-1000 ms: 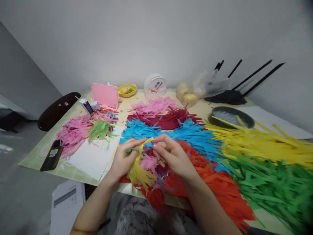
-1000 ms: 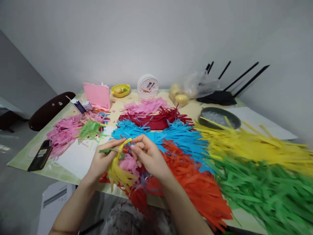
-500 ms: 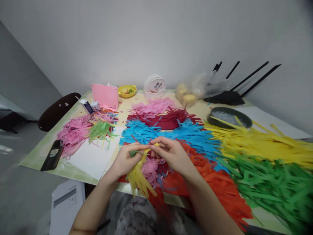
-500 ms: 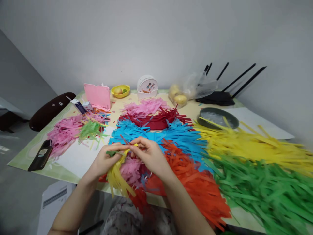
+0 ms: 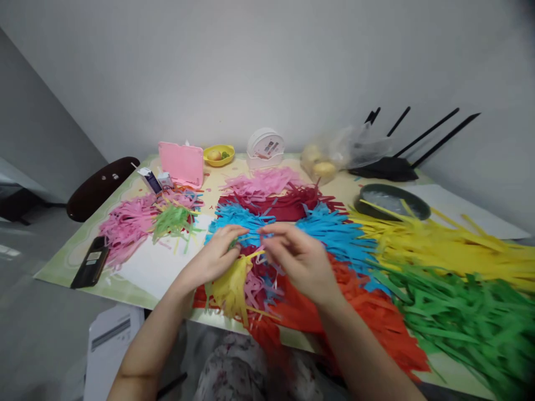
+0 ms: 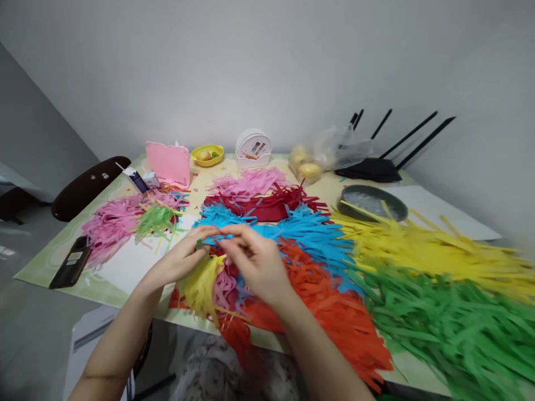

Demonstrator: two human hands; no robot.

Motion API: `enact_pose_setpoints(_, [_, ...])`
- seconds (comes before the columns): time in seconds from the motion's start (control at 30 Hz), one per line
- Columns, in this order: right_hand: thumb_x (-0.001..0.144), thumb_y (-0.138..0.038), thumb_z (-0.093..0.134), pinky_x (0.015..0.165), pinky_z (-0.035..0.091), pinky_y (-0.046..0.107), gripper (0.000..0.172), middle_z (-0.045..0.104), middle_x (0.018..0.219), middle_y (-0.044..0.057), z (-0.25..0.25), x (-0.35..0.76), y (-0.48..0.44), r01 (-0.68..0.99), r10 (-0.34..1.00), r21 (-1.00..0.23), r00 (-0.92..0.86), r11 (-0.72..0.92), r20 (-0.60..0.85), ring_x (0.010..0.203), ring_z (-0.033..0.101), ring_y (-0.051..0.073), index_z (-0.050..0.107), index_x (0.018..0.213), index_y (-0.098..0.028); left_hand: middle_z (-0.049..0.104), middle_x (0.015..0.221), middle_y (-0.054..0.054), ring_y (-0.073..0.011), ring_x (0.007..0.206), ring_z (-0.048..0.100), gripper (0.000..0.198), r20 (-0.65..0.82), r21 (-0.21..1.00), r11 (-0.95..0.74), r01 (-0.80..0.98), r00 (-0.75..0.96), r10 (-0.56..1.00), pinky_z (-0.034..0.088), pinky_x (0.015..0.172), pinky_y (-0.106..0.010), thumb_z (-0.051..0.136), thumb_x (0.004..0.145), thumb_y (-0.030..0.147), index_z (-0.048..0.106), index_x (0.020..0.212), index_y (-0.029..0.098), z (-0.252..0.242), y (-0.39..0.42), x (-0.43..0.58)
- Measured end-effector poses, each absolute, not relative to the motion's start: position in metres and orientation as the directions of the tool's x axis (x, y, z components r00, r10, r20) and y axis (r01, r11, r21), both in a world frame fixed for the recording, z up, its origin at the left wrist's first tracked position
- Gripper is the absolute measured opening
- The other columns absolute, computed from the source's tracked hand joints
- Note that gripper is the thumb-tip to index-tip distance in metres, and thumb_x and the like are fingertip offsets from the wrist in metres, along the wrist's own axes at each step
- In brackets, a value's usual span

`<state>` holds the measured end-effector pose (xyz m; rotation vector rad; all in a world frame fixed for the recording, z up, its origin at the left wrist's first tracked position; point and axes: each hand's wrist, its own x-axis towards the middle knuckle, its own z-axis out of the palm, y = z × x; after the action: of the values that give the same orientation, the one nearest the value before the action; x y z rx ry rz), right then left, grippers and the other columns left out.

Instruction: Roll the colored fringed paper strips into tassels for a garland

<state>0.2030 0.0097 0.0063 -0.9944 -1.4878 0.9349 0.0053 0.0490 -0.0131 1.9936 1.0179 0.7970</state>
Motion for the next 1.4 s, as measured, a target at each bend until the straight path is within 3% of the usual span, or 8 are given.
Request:
enact_pose_setpoints(0.1, [0.090, -0.027, 0.058, 0.054, 0.043, 0.023, 0.014, 0.060, 0.065, -0.001, 0.002, 0.185, 0.013, 0.168, 0.906, -0.902, -0.226, 0.398, 0.358, 0.057, 0.056, 0.012, 0.068, 0.097, -0.020, 0.069, 0.110, -0.010, -0.0267, 0.108, 0.057, 0.027, 0.198, 0.804, -0.452, 0.385, 0.544, 0.815, 0.040, 0.101, -0.039, 0.054, 0.085, 0.016, 0.071, 0.106, 0.019, -0.001, 0.044, 0.013])
enact_pose_setpoints(0.2, [0.091, -0.030, 0.056, 0.056, 0.045, 0.024, 0.015, 0.065, 0.074, 0.001, -0.002, 0.181, 0.018, 0.148, 0.920, -0.913, -0.164, 0.381, 0.357, 0.061, 0.058, 0.013, 0.067, 0.094, -0.020, 0.070, 0.101, -0.007, -0.0244, 0.097, 0.060, 0.019, 0.196, 0.858, -0.403, 0.319, 0.523, 0.830, 0.044, 0.092, -0.034, 0.060, 0.083, 0.019, 0.071, 0.098, 0.019, 0.004, 0.039, 0.015])
enact_pose_setpoints(0.37, [0.091, -0.032, 0.058, 0.055, 0.045, 0.023, 0.014, 0.059, 0.063, -0.003, -0.012, 0.188, 0.021, -0.045, 0.939, -0.946, -0.114, 0.321, 0.324, 0.056, 0.057, 0.012, 0.063, 0.095, -0.020, 0.069, 0.080, -0.005, -0.0171, 0.076, 0.063, 0.019, 0.070, 0.997, -0.073, -0.011, 0.467, 0.881, 0.048, 0.075, -0.026, 0.065, 0.086, 0.034, 0.069, 0.089, 0.015, -0.003, 0.030, 0.010])
enact_pose_setpoints(0.47, [0.090, -0.032, 0.060, 0.048, 0.038, 0.021, 0.015, 0.055, 0.058, -0.006, -0.017, 0.190, 0.016, -0.054, 0.953, -0.952, -0.001, 0.302, 0.303, 0.049, 0.049, 0.010, 0.061, 0.099, -0.020, 0.070, 0.079, -0.002, -0.0149, 0.069, 0.063, 0.029, 0.015, 0.978, 0.062, -0.201, 0.360, 0.933, 0.049, 0.063, -0.023, 0.069, 0.083, 0.035, 0.061, 0.107, 0.020, -0.012, 0.025, 0.010])
enact_pose_setpoints(0.57, [0.088, -0.035, 0.061, 0.044, 0.030, 0.020, 0.016, 0.047, 0.051, -0.007, -0.019, 0.190, 0.009, -0.004, 0.966, -0.966, -0.021, 0.258, 0.258, 0.043, 0.040, 0.008, 0.061, 0.088, -0.019, 0.070, 0.076, -0.001, -0.0133, 0.060, 0.062, 0.029, -0.059, 0.950, 0.143, -0.278, 0.289, 0.955, 0.048, 0.055, -0.022, 0.072, 0.080, 0.038, 0.059, 0.099, 0.019, -0.016, 0.023, 0.011])
enact_pose_setpoints(0.83, [0.089, -0.038, 0.058, 0.046, 0.029, 0.021, 0.021, 0.047, 0.053, -0.006, -0.023, 0.182, 0.006, 0.044, 0.972, -0.974, -0.083, 0.222, 0.218, 0.047, 0.039, 0.009, 0.062, 0.084, -0.018, 0.066, 0.069, 0.002, -0.0111, 0.061, 0.065, 0.032, -0.116, 0.891, 0.216, -0.399, 0.259, 0.959, 0.052, 0.061, -0.021, 0.080, 0.072, 0.035, 0.060, 0.089, 0.017, -0.015, 0.026, 0.017])
enact_pose_setpoints(1.17, [0.088, -0.041, 0.059, 0.046, 0.027, 0.021, 0.024, 0.044, 0.052, -0.007, -0.024, 0.183, 0.007, -0.023, 0.986, -0.989, -0.082, 0.144, 0.145, 0.047, 0.036, 0.008, 0.059, 0.084, -0.018, 0.066, 0.072, 0.002, -0.0130, 0.064, 0.065, 0.029, -0.064, 0.927, 0.141, -0.347, 0.225, 0.972, 0.052, 0.064, -0.024, 0.076, 0.077, 0.035, 0.060, 0.094, 0.017, -0.019, 0.025, 0.019])
enact_pose_setpoints(1.4, [0.083, -0.048, 0.065, 0.038, 0.030, 0.018, 0.033, 0.051, 0.048, -0.008, -0.019, 0.182, 0.014, -0.190, 0.984, -0.982, -0.169, 0.023, 0.056, 0.038, 0.037, 0.007, 0.052, 0.090, -0.019, 0.071, 0.088, -0.005, -0.0169, 0.082, 0.066, 0.017, 0.193, 0.975, -0.209, 0.082, 0.167, 0.967, 0.049, 0.079, -0.026, 0.064, 0.088, 0.032, 0.069, 0.097, 0.018, -0.024, 0.026, 0.014])
